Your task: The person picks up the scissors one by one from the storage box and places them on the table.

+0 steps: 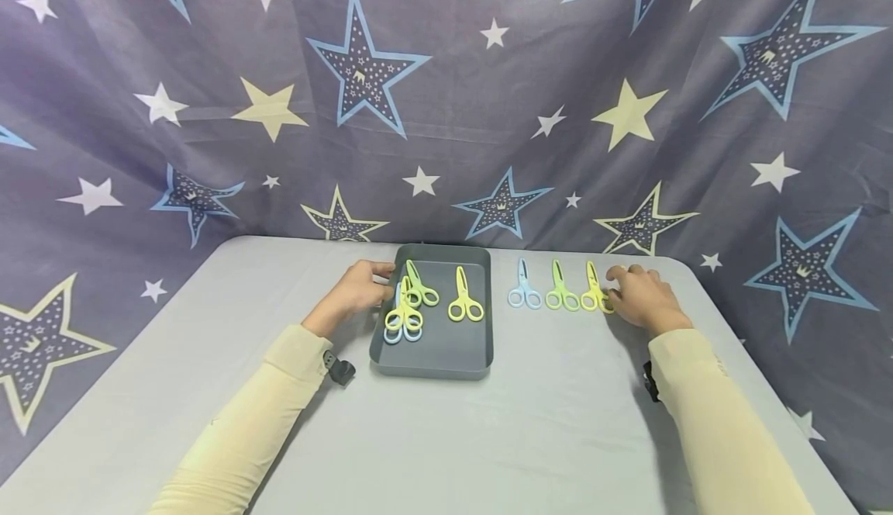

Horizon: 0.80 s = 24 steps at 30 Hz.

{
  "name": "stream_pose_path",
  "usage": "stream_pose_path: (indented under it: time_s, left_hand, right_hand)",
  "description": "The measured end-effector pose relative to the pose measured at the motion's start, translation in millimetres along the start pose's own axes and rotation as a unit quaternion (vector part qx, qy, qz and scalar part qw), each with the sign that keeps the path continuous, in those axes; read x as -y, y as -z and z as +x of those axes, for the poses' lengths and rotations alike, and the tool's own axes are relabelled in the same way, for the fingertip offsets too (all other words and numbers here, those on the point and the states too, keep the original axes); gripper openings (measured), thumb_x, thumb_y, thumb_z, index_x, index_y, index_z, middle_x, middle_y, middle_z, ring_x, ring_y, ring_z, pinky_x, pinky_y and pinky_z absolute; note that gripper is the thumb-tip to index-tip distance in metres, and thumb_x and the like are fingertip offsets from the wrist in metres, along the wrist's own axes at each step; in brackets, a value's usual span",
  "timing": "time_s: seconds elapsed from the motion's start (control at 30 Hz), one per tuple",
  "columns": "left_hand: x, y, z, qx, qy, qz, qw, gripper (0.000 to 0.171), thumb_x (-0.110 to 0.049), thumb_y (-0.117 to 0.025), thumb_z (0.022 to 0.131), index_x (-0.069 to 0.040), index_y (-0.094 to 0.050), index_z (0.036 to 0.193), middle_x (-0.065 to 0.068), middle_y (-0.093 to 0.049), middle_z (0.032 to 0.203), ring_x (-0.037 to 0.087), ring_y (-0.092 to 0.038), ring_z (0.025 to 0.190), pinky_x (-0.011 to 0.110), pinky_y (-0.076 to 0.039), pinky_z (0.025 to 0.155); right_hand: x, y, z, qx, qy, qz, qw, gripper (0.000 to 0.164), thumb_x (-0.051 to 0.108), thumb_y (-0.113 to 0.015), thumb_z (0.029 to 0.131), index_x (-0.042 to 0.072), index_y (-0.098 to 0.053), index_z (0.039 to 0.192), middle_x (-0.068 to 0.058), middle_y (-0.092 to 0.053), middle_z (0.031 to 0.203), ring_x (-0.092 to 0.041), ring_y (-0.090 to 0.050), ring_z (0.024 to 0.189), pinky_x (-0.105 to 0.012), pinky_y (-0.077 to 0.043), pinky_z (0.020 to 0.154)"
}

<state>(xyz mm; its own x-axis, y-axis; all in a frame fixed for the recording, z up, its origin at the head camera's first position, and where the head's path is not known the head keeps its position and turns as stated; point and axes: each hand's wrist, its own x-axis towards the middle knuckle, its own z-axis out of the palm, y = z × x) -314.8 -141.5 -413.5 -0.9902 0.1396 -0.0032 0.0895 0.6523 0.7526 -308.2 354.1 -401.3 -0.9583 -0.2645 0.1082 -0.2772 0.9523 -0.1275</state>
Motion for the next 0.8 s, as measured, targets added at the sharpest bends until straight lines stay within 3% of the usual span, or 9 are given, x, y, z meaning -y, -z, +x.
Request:
stream_pose_path:
  time_s: [0.23,0.8]
  left_hand:
    - [0.3,-0.3,-0.3,0.001,-0.001,-0.003,1.0,0.065,-0.003,-0.062,0.079,0.005,-0.055,0.143,0.022,-0.064,0.132,0.036,-0.057,0.126,0.048,-0.047,0.106]
    - [1.2,0.3,1.2,0.003,-0.001,-0.002,1.0,0.066,-0.002,-0.063,0.078,0.004,-0.055,0.144,0.022,-0.064,0.134,0.037,-0.057,0.127,0.05,-0.046,0.106]
  right_hand:
    - [20.8,0.9,6.6,-0.018,0.007,-0.006,1.0,0.04,0.022,-0.056,0.098,0.002,-0.06,0.133,-0.033,-0.058,0.125,-0.06,-0.053,0.112,-0.074,-0.043,0.089]
    - [79.1,-0.4,18.1,-0.057,0.068,-0.007,0.996,0.04,0.022,-0.058,0.1,0.003,-0.06,0.136,-0.029,-0.061,0.128,-0.054,-0.055,0.117,-0.07,-0.043,0.094]
